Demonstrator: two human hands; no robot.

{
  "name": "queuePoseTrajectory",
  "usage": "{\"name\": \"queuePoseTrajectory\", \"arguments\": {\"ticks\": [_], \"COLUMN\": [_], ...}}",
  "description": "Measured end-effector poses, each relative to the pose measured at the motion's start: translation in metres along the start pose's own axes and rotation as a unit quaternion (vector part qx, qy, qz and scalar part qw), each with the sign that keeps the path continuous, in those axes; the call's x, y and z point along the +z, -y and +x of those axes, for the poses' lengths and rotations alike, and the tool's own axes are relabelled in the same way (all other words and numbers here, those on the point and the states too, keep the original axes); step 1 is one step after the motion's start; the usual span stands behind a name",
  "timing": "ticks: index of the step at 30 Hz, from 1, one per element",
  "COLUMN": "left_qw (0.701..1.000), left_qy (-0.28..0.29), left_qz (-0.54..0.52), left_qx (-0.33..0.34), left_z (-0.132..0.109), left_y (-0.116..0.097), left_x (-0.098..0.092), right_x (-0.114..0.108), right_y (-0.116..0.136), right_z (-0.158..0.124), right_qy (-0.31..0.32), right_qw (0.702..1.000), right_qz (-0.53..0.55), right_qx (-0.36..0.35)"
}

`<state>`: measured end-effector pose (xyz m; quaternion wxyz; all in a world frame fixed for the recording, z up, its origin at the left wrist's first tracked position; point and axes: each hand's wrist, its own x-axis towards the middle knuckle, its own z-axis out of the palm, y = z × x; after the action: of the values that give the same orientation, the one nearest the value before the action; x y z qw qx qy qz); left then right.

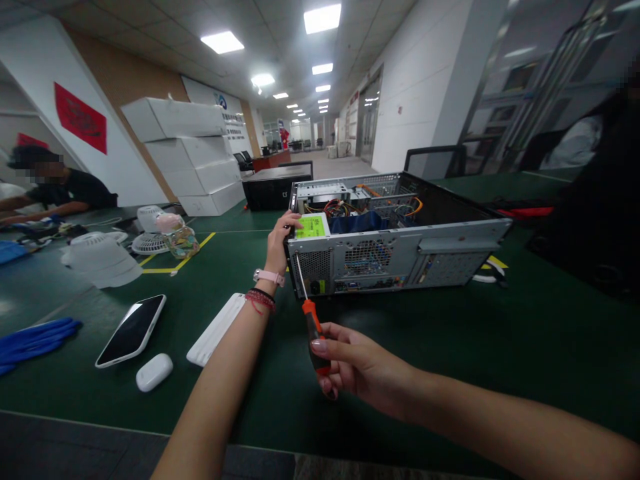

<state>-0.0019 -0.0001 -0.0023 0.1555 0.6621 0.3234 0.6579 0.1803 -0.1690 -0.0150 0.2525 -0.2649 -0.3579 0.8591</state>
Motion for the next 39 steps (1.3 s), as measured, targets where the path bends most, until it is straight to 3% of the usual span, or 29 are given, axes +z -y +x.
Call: {"name": "queuePoseTrajectory", "arguments": {"ticks": [30, 34, 39], "left_qw": [1.0, 1.0, 1.0], "left_qy": [-0.001, 0.0, -0.001], "left_qz": [-0.001, 0.006, 0.006], "left_qx": [-0.001, 0.002, 0.006], "left_z": [0.0, 0.0, 0.0], "left_y": [-0.001, 0.0, 0.001], "left_x": [0.001, 0.0, 0.0], "right_x": [0.004, 0.006, 0.007], "right_y": [0.009, 0.01, 0.012], "right_z": [-0.006, -0.007, -0.005], "right_qy": [0.05, 0.033, -0.038], "right_qw": [0.998, 0.999, 0.999], "right_qz": [0.011, 0.007, 0.006], "right_qx": [-0.035, -0.034, -0.033]}}
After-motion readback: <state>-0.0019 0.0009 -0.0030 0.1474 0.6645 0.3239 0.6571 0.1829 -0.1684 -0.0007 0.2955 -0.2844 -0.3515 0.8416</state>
